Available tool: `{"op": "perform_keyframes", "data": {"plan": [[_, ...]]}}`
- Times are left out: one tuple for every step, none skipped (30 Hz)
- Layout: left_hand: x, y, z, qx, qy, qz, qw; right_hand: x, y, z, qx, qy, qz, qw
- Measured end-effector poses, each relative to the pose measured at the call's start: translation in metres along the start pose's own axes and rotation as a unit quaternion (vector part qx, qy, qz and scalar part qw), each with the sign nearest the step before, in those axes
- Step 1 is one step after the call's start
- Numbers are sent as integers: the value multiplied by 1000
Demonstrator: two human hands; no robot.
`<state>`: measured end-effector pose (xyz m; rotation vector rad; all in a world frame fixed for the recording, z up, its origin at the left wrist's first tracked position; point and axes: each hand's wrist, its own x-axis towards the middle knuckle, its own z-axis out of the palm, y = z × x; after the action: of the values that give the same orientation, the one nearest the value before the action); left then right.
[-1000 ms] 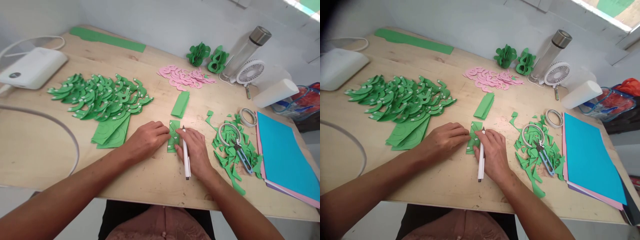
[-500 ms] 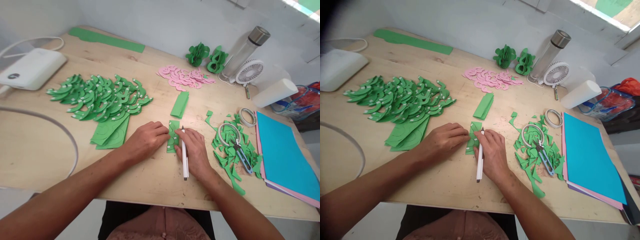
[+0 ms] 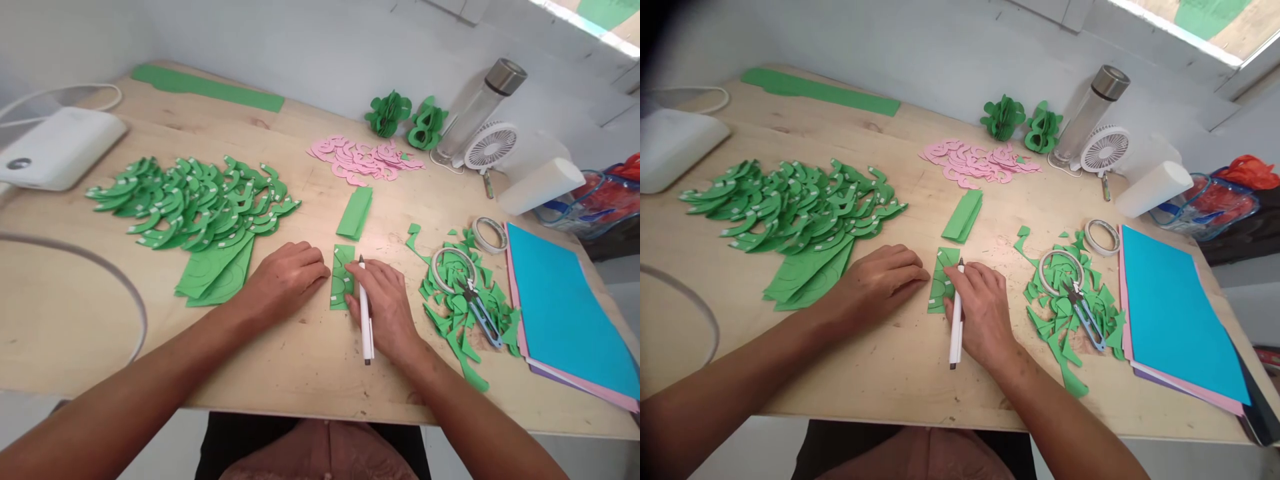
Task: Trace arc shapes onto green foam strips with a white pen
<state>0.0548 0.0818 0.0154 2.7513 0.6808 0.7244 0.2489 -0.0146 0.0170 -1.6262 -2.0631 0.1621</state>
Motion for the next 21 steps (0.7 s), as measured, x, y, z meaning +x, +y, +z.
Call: {"op": "perform_keyframes", "data": {"plan": [[0,0,0,0,0,1,1000,0,0,0,0,-2,1,1000],[0,0,1,-1,1,1,1000,0,0,0,0,-3,1,1000],[0,1,1,-1,2,1,1000,0,0,0,0,-4,0,1000],[0,1,1,0,2,2,1000,0,1,0,-1,-3,-1,1000],[0,1,1,1,2,2,1000,0,0,0,-2,-3,-2,1000],[0,1,1,3,3,3,1000,0,0,0,-2,-3,-2,1000],[0,1,1,5,4,4,1000,0,0,0,-3,-4,-1,1000],[0,1,2,7,4,4,1000,0,0,0,-4,-4,1,1000],[0,1,2,10,5,5,1000,0,0,0,-3,-4,3,1000],[0,1,2,13,6,4,1000,0,0,0,-2,-4,4,1000],[0,1,2,15,8,4,1000,0,-1,0,-1,-4,5,1000],[0,1,2,17,10,4,1000,0,-1,0,0,-3,5,1000],[0,1,2,19,11,4,1000,0,-1,0,1,-3,4,1000],[1,1,2,19,11,4,1000,1,-1,-1,1,-4,4,1000],[1,2,2,18,11,4,1000,1,-1,-1,2,-4,4,1000],[1,2,2,18,10,5,1000,1,-1,-1,3,-3,4,1000],[1,2,2,17,9,5,1000,1,-1,0,4,-2,4,1000],[1,2,2,17,8,6,1000,1,0,0,5,-2,3,1000],[1,2,2,18,7,7,1000,1,0,0,6,-2,4,1000],[1,2,2,18,7,7,1000,1,0,0,6,-2,4,1000],[2,2,3,19,6,7,1000,1,0,0,6,-3,5,1000]]}}
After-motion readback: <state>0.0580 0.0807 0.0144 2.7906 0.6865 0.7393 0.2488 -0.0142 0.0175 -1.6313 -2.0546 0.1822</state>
